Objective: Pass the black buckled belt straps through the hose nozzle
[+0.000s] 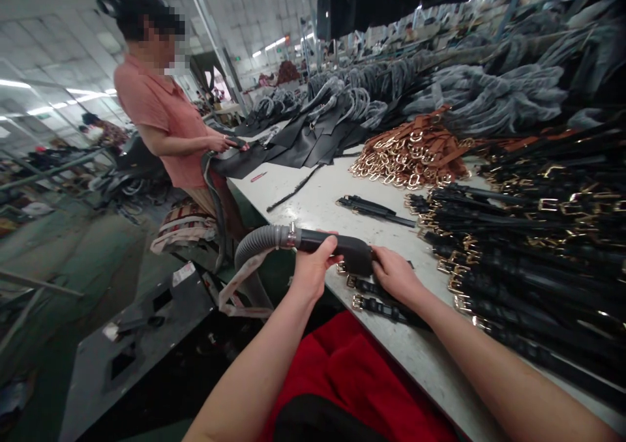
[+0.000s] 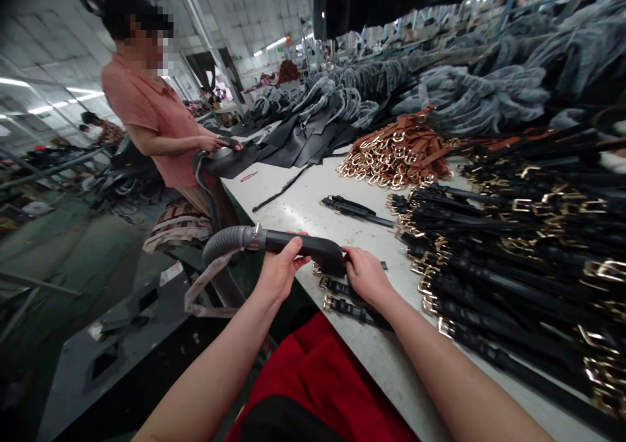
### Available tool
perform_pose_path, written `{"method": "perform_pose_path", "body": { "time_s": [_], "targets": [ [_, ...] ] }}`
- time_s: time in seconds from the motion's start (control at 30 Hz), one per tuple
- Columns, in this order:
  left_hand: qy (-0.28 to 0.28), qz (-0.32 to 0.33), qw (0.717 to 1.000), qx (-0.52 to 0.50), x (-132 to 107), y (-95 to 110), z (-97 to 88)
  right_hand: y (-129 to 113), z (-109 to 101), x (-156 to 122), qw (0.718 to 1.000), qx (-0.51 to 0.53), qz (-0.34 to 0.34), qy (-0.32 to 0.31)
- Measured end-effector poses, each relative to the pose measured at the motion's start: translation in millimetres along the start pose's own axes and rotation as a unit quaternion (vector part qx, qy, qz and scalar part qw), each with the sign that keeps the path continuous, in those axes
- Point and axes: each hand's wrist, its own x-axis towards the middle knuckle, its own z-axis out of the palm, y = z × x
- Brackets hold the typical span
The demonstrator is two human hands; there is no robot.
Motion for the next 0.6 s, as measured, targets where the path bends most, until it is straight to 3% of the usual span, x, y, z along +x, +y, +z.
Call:
{"method": "perform_pose_path", "body": {
  "time_s": [0.23,0.43,0.6],
  "targets": [
    [0.083,0.045,0.995,-0.043,-8.7,24.5,-49.5,1.3,-0.1,1.0,0.999,-0.012,-0.024,-0.022],
    [0.063,0.018,0.994,-0.085,-14.3,2.4,-40.6,1.6,-0.8,0.1,0.999,-0.020,-0.023,-0.036],
    [0.059,0.008,0.994,-0.087,-8.9,-1.5,-40.1,0.2,-2.2,-0.1,0.999,-0.021,-0.023,-0.036]
  ]
}}
